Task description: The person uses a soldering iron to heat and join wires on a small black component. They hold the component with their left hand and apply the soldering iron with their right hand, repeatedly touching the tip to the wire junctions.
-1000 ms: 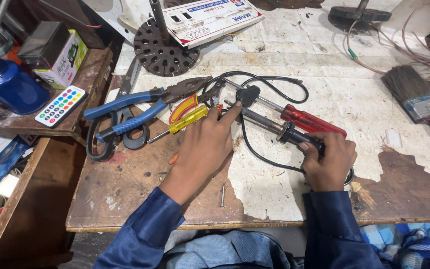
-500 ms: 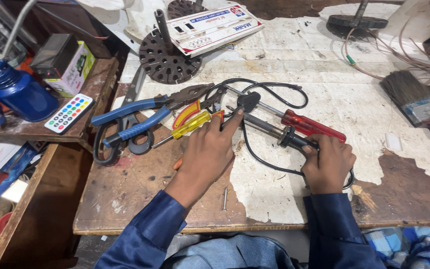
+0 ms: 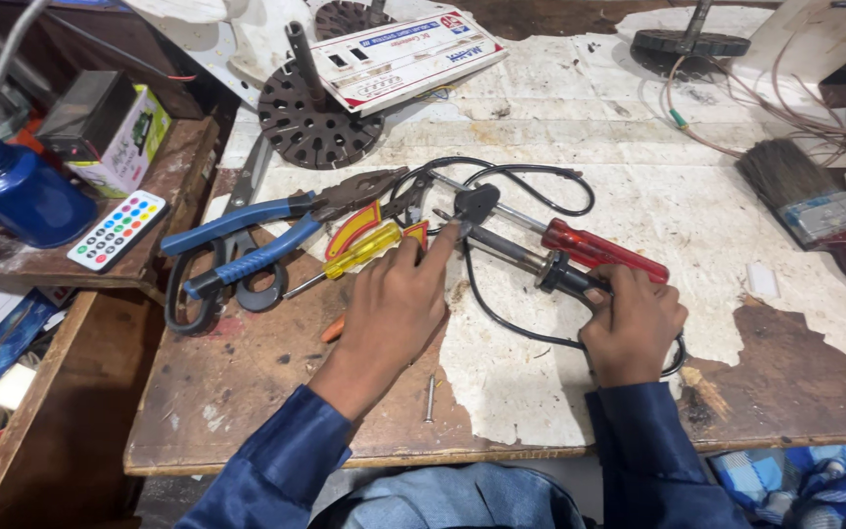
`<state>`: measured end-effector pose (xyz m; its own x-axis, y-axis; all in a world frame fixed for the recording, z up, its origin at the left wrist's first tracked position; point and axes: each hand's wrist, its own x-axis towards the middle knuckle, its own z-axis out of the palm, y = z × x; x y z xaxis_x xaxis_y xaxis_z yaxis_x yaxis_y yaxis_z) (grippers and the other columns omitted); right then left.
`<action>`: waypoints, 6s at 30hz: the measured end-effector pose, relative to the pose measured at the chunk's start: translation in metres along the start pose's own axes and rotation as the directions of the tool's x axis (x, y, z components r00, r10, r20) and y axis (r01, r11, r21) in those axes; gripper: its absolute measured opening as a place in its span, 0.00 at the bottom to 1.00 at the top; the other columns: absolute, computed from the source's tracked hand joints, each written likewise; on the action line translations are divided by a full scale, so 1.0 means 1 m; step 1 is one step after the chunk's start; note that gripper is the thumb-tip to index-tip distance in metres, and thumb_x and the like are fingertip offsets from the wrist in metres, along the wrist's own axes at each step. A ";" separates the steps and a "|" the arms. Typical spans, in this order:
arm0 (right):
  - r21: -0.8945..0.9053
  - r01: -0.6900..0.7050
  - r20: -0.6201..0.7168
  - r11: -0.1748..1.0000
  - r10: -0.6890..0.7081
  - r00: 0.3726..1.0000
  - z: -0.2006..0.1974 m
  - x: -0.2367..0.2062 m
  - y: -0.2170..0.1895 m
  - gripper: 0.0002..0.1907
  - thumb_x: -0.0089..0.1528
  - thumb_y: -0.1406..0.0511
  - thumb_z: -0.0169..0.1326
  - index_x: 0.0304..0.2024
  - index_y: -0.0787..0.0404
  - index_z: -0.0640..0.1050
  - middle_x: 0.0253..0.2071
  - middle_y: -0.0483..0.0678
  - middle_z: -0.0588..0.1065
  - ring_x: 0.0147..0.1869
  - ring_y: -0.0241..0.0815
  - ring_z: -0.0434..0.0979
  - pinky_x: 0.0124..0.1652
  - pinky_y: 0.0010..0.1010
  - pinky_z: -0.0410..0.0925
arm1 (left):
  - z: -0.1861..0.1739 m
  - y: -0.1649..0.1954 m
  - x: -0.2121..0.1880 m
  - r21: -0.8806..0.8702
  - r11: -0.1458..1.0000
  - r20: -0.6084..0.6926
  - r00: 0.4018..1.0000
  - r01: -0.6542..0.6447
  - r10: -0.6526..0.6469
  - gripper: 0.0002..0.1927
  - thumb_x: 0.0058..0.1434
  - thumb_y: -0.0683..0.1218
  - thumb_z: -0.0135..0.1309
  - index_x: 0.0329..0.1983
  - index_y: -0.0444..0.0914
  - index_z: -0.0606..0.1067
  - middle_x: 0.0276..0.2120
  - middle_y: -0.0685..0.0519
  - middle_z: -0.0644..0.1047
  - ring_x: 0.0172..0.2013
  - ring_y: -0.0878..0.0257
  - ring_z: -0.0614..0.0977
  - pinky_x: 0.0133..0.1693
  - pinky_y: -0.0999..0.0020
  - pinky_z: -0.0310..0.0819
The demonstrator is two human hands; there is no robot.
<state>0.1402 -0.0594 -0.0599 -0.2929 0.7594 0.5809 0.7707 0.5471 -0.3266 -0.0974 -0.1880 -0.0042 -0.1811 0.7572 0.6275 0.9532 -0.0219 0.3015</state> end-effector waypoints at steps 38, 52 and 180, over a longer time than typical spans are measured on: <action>0.003 -0.005 -0.022 1.000 0.005 1.000 0.010 0.001 0.012 0.08 0.63 0.64 0.54 0.44 0.55 0.79 0.43 0.47 0.79 0.50 0.55 0.70 0.52 0.47 0.56 | 0.006 -0.005 0.006 -0.008 0.999 0.036 0.998 -0.043 0.043 0.25 0.58 0.37 0.54 0.61 0.35 0.74 0.33 0.38 0.77 0.30 0.45 0.83 0.31 0.52 0.79; 0.022 -0.043 -0.002 0.999 0.043 0.999 0.009 0.002 0.012 0.10 0.60 0.66 0.54 0.44 0.55 0.80 0.42 0.48 0.79 0.48 0.55 0.70 0.52 0.46 0.57 | 0.003 0.003 0.007 -0.009 0.989 -0.057 0.988 -0.145 0.144 0.29 0.53 0.37 0.56 0.61 0.33 0.74 0.36 0.40 0.74 0.38 0.46 0.78 0.37 0.52 0.77; -0.084 0.043 -0.061 0.996 -0.048 0.997 -0.004 0.025 -0.003 0.06 0.65 0.65 0.51 0.35 0.62 0.74 0.22 0.58 0.74 0.27 0.61 0.75 0.30 0.52 0.64 | 0.004 0.002 0.019 -0.014 1.000 -0.035 0.999 0.026 -0.027 0.39 0.45 0.27 0.48 0.65 0.25 0.64 0.48 0.39 0.76 0.44 0.43 0.74 0.50 0.48 0.67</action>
<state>0.1324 -0.0439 -0.0418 -0.2945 0.7093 0.6405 0.8022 0.5477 -0.2376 -0.0983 -0.1706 0.0053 -0.2148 0.7342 0.6441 0.9448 -0.0110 0.3276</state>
